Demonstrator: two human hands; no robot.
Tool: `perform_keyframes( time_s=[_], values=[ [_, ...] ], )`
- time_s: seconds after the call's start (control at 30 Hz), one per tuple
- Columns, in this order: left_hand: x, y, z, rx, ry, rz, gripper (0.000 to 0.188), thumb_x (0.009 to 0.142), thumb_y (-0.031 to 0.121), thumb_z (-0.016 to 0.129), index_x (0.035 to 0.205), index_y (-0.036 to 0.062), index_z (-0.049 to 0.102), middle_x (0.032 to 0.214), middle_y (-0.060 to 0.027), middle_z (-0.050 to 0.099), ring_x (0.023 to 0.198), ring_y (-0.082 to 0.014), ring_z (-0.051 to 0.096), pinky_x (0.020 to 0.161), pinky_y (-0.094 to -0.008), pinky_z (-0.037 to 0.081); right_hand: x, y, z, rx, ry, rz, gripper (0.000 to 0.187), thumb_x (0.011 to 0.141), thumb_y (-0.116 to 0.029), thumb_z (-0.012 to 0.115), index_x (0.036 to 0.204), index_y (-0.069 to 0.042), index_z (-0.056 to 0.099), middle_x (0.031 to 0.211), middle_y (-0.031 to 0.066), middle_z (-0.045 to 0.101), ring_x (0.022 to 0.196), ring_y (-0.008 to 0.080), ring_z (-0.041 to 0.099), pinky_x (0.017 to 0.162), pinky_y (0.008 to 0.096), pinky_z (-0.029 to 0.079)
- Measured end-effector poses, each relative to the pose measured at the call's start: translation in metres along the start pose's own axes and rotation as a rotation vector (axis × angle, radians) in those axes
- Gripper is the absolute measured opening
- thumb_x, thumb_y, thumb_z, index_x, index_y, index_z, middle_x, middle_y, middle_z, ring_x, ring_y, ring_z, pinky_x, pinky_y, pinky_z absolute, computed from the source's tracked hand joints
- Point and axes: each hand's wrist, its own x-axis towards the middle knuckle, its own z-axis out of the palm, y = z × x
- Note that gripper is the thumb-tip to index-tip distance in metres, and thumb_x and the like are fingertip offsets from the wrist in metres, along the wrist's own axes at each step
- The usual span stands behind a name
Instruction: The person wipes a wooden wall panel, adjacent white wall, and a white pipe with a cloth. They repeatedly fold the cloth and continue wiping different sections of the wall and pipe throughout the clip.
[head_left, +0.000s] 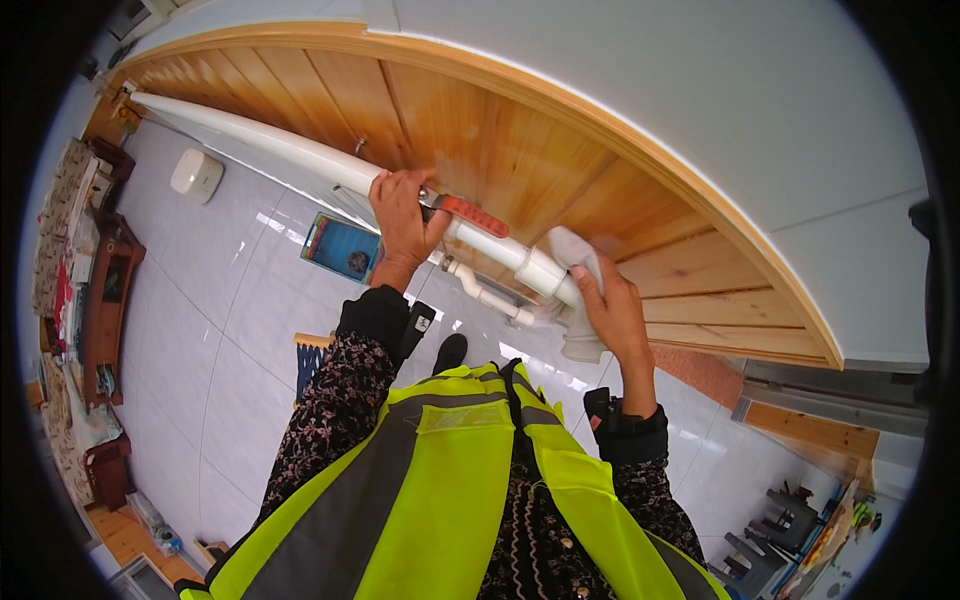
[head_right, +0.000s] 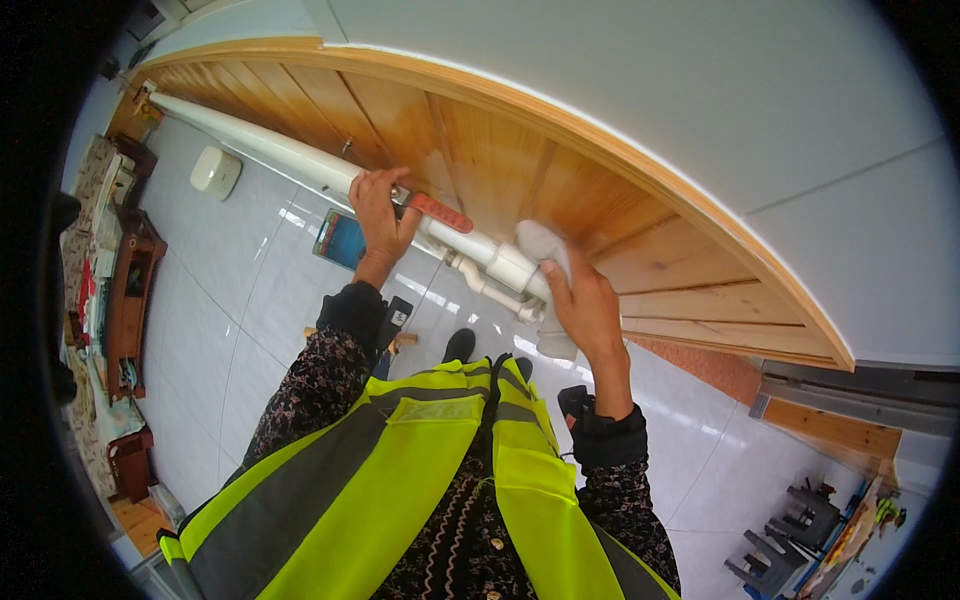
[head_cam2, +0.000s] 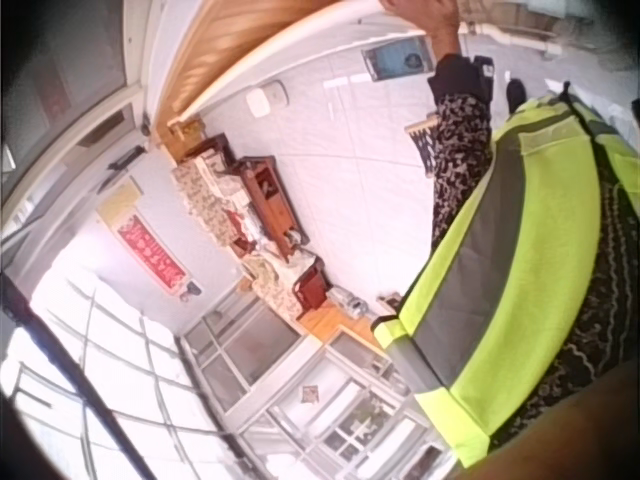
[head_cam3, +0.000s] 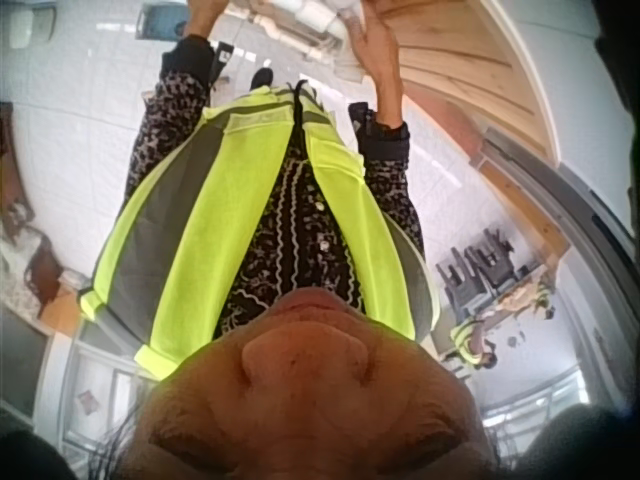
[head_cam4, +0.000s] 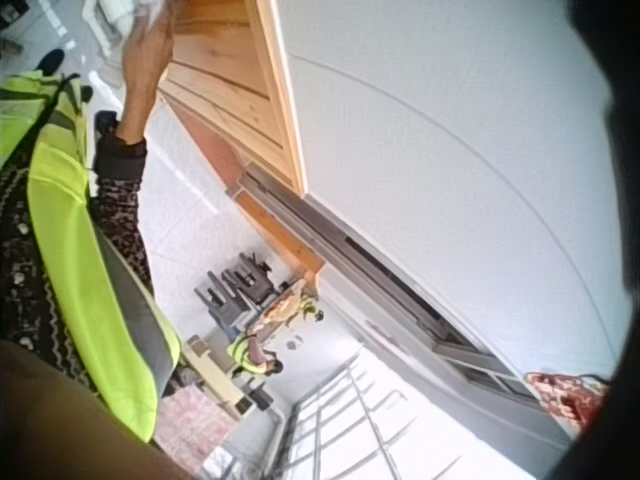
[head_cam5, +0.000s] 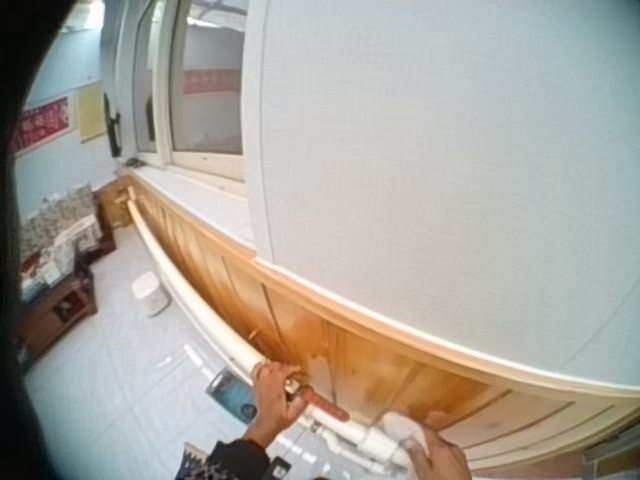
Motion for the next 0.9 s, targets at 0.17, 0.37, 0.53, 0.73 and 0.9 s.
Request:
perform_keyframes(
  time_s=[0.17, 0.37, 0.53, 0.73, 0.9],
  values=[
    [-0.001, 0.000, -0.001, 0.008, -0.005, -0.009, 0.040, 0.064, 0.025, 0.058, 0.099, 0.0070, 0.054, 0.084, -0.0049, 0.055, 0.090, -0.0240, 0.049, 0.098, -0.0419, 0.024, -0.006, -0.002, 0.002, 0.024, 0.045, -0.083, 0.032, 0.089, -0.022, 0.049, 0.114, -0.001, 0.051, 0.104, 0.0213, 0.058, 0.096, 0.0350, 0.057, 0.082, 0.0358, 0.044],
    [0.000, 0.001, 0.000, -0.004, 0.013, -0.015, 0.041, 0.062, 0.025, 0.058, 0.099, 0.0078, 0.054, 0.083, -0.0040, 0.055, 0.090, -0.0234, 0.049, 0.097, -0.0414, 0.025, 0.019, -0.014, 0.028, -0.055, 0.063, -0.320, 0.033, 0.086, -0.015, 0.048, 0.115, 0.001, 0.048, 0.109, 0.0234, 0.054, 0.099, 0.0382, 0.052, 0.085, 0.0410, 0.041],
    [0.001, 0.002, -0.001, -0.002, 0.031, -0.007, 0.039, 0.063, 0.025, 0.059, 0.098, 0.0079, 0.054, 0.081, -0.0034, 0.054, 0.089, -0.0230, 0.050, 0.097, -0.0411, 0.025, 0.043, -0.020, 0.037, 0.018, -0.092, -0.132, 0.032, 0.088, -0.021, 0.045, 0.112, 0.000, 0.049, 0.103, 0.0248, 0.056, 0.095, 0.0396, 0.053, 0.081, 0.0414, 0.042],
    [-0.001, 0.002, -0.001, -0.010, 0.017, -0.036, 0.038, 0.063, 0.025, 0.059, 0.097, 0.0079, 0.054, 0.082, -0.0031, 0.055, 0.089, -0.0228, 0.050, 0.097, -0.0408, 0.025, 0.076, -0.019, 0.033, 0.085, -0.389, -0.087, 0.030, 0.090, -0.023, 0.045, 0.111, -0.003, 0.051, 0.099, 0.0200, 0.059, 0.093, 0.0325, 0.056, 0.080, 0.0354, 0.043],
    [0.000, 0.001, 0.000, 0.001, 0.039, -0.012, 0.038, 0.063, 0.025, 0.059, 0.097, 0.0079, 0.054, 0.082, -0.0031, 0.055, 0.089, -0.0226, 0.050, 0.097, -0.0407, 0.025, 0.065, -0.015, 0.030, 0.165, -0.398, -0.202, 0.028, 0.085, -0.016, 0.051, 0.110, -0.004, 0.052, 0.105, 0.0162, 0.058, 0.097, 0.0290, 0.055, 0.082, 0.0337, 0.042]
  ],
)
